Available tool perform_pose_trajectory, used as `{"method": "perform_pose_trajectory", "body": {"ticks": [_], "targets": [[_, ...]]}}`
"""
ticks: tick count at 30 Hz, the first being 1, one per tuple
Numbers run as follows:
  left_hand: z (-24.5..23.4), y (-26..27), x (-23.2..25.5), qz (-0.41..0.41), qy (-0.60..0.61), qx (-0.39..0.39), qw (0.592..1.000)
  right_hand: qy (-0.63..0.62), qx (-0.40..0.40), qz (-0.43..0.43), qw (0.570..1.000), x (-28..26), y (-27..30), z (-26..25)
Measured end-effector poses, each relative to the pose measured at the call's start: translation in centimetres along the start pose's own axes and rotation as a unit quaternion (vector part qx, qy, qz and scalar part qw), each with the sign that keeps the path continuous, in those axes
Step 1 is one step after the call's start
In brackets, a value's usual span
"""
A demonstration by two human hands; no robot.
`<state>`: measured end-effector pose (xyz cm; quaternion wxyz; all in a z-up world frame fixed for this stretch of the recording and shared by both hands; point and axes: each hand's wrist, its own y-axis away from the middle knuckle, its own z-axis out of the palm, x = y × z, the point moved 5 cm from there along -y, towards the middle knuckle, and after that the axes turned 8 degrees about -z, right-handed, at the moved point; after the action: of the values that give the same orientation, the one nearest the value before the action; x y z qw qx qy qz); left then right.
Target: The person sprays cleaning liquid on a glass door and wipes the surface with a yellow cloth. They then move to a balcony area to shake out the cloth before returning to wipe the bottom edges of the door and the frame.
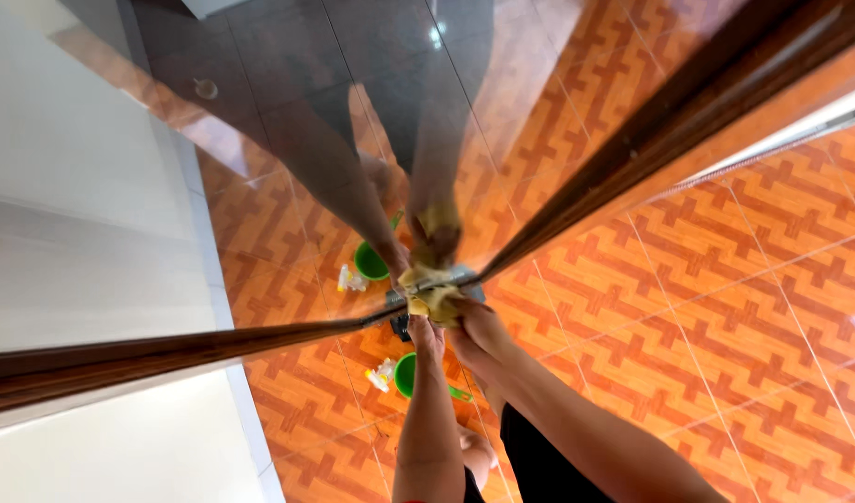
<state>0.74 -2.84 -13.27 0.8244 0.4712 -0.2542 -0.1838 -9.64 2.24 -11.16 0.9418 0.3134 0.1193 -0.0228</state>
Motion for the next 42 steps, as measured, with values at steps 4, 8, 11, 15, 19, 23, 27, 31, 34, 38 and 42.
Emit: {"method": "perform_pose_trajectory", "body": {"ticks": [4, 8, 11, 15, 19, 23, 27, 31, 34, 38, 42], "targets": [[2.0, 3.1, 1.2, 0.067, -0.004, -0.082, 0.994, 0.14, 0.152, 0.008, 0.978, 3.2, -4.6, -5.2], [1.8, 2.7, 1.2, 0.119, -0.009, -0.142, 0.983, 0.229, 0.286, -0.035, 0.93, 0.0, 0.0, -2.1], [-1.5, -0.2, -0.5, 0.09, -0.03, -0.077, 0.993, 0.159, 0.323, -0.02, 0.933, -3.2, 2.9, 5.5], [-5.2, -3.9, -2.6, 0.07, -0.032, -0.056, 0.995, 0.052, 0.267, 0.069, 0.96, -5.6, 5.5, 16.1], [-7.2, -6.5, -3.1, 0.029, -0.053, -0.007, 0.998, 0.003, 0.257, 0.063, 0.964, -8.1, 7.6, 20.3], [-6.3, -7.5, -2.9, 0.077, -0.037, -0.071, 0.994, 0.057, 0.307, -0.057, 0.948, -10.5, 8.0, 20.4], [-5.9, -6.3, -1.9, 0.078, -0.03, -0.082, 0.993, 0.136, 0.378, -0.115, 0.908, -10.0, 7.2, 18.7], [-3.4, -3.5, -1.3, 0.056, -0.029, -0.05, 0.997, 0.098, 0.223, -0.022, 0.97, -9.2, 3.9, 14.5], [-0.6, -0.3, 0.0, 0.113, -0.047, -0.104, 0.987, 0.082, 0.221, -0.025, 0.972, -11.1, 1.5, 8.9], [1.4, 3.2, 0.8, 0.076, -0.051, -0.085, 0.992, 0.071, 0.222, -0.029, 0.972, -13.6, -0.7, -1.0], [1.0, 4.6, 0.3, 0.003, -0.056, 0.012, 0.998, 0.068, 0.208, -0.044, 0.975, -17.4, 1.3, -6.9]]}}
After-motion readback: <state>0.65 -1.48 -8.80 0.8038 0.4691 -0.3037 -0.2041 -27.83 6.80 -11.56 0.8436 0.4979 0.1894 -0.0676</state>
